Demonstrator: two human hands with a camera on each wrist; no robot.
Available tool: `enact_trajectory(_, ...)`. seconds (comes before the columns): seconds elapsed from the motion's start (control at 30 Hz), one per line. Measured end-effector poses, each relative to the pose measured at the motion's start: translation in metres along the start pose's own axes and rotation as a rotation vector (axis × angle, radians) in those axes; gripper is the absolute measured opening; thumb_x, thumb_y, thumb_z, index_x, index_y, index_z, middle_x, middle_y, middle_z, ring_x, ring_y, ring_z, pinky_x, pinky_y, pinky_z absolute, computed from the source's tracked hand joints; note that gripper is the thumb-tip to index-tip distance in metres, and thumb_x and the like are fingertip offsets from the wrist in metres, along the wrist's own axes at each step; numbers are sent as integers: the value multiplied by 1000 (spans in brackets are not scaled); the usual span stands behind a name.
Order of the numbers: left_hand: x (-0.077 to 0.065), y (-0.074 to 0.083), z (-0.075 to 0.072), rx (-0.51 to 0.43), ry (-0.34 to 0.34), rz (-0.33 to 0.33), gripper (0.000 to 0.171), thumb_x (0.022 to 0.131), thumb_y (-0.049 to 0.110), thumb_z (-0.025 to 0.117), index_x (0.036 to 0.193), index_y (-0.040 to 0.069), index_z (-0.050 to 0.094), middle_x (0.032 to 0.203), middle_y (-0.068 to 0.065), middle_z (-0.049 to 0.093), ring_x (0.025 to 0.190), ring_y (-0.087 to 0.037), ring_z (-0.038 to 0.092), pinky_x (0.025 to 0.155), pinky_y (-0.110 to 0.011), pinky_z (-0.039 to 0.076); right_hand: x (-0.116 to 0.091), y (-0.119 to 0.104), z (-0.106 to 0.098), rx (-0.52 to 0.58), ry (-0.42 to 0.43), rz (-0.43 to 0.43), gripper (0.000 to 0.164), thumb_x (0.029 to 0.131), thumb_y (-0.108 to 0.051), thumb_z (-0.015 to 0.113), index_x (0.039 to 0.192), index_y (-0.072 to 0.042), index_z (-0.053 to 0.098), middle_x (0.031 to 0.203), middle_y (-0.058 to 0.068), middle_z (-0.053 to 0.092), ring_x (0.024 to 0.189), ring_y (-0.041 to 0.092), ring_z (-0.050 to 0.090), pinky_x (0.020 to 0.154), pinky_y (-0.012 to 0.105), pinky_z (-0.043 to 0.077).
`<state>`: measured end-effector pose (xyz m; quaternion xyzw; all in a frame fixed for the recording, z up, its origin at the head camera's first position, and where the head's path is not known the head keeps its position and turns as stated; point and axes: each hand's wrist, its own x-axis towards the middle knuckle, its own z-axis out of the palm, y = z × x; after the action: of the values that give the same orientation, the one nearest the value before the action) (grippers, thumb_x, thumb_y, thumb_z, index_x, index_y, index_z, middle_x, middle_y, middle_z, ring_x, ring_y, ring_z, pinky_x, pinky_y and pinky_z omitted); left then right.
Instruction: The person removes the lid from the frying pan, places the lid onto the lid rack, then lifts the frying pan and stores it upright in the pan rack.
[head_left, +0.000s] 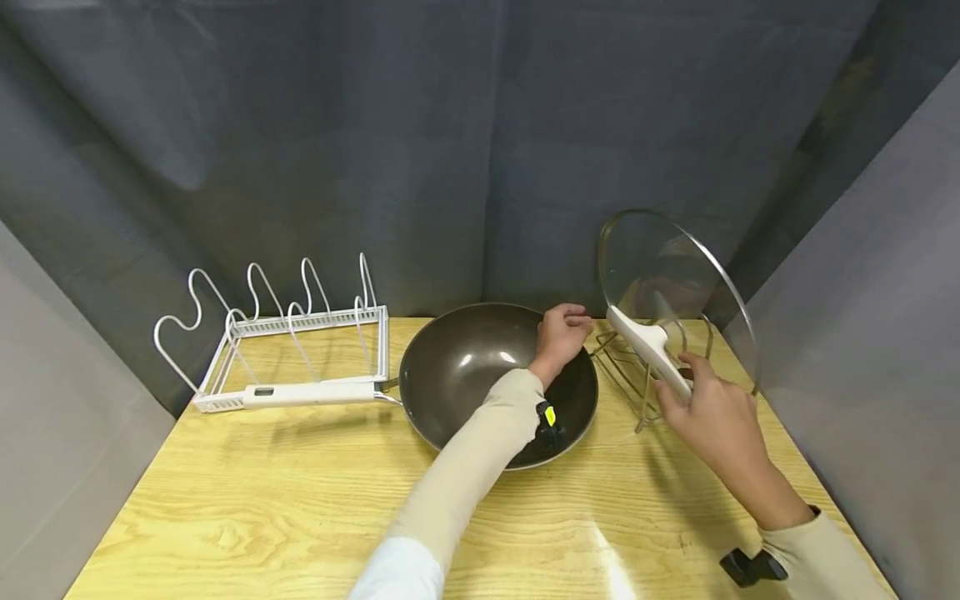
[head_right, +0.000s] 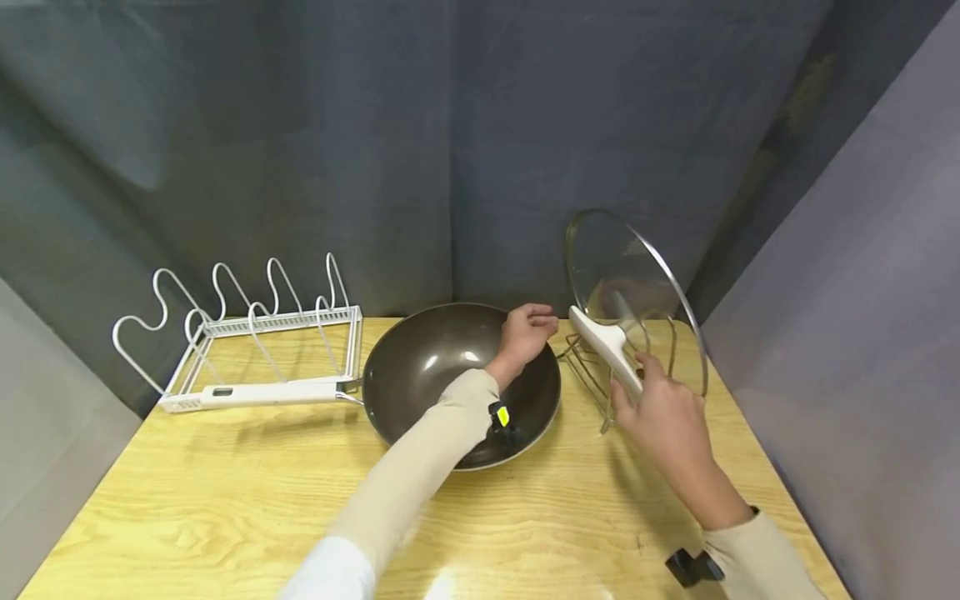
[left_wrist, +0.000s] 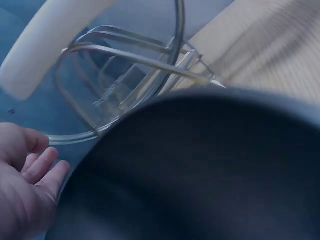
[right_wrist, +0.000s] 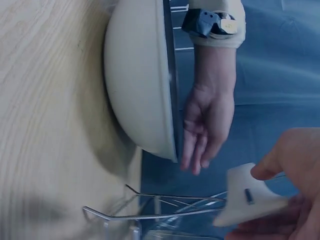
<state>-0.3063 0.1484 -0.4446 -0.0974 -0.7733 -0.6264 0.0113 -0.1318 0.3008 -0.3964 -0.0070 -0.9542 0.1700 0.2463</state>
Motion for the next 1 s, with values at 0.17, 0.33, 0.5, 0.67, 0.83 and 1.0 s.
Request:
enact_trajectory(0.17, 2, 2, -31, -28, 4, -87, 28, 95, 9, 68, 123, 8, 69, 106, -3, 78, 113, -21, 68, 104, -34, 48, -5, -9, -12, -8, 43, -63, 52, 88, -22, 76, 129, 6, 58, 102, 30, 72, 67, 47, 68, 50, 60, 44)
enact_trajectory(0.33, -1, 11, -61, -14, -23, -70, 31, 96, 13, 67, 126, 8, 67, 113, -5, 77, 110, -22, 70, 94, -35, 54, -8, -17, -22, 33, 93, -128, 51, 87, -19, 77, 129, 4, 60, 102, 29, 73, 74, 45, 73, 54, 60, 49)
enact_trajectory(0.5, -7, 21, -91, 22, -72, -36, 36, 95, 16, 68, 130, 9, 65, 119, -5, 75, 114, -21, 69, 95, -36, 55, -7, -24, -25, 107, 153, -180, 47, 84, -14, 78, 126, 3, 64, 101, 27, 74, 73, 43, 74, 59, 61, 54)
enact_trajectory(0.67, -19, 26, -120, 61, -204, 0, 46, 96, 24, 69, 139, 11, 59, 130, -4, 69, 123, -19, 63, 102, -35, 51, -6, -31, -24, 220, 138, -176, 45, 84, -12, 81, 125, 1, 67, 106, 24, 75, 77, 40, 75, 65, 22, 59)
enact_trajectory(0.83, -36, 31, -147, 143, -320, 79, 52, 98, 32, 68, 144, 13, 54, 140, -4, 62, 133, -19, 56, 108, -37, 47, -5, -38, -23, 378, 44, -136, 44, 88, -13, 80, 128, 0, 67, 118, 23, 72, 91, -13, 66, 76, -2, 43)
enact_trajectory(1.0, -55, 38, -175, 245, -334, 139, 55, 97, 40, 67, 145, 17, 55, 142, -2, 62, 136, -22, 54, 110, -40, 45, -5, -43, -23, 467, -91, -64, 47, 93, -20, 77, 135, -3, 63, 130, 22, 67, 100, -24, 52, 81, 0, 44)
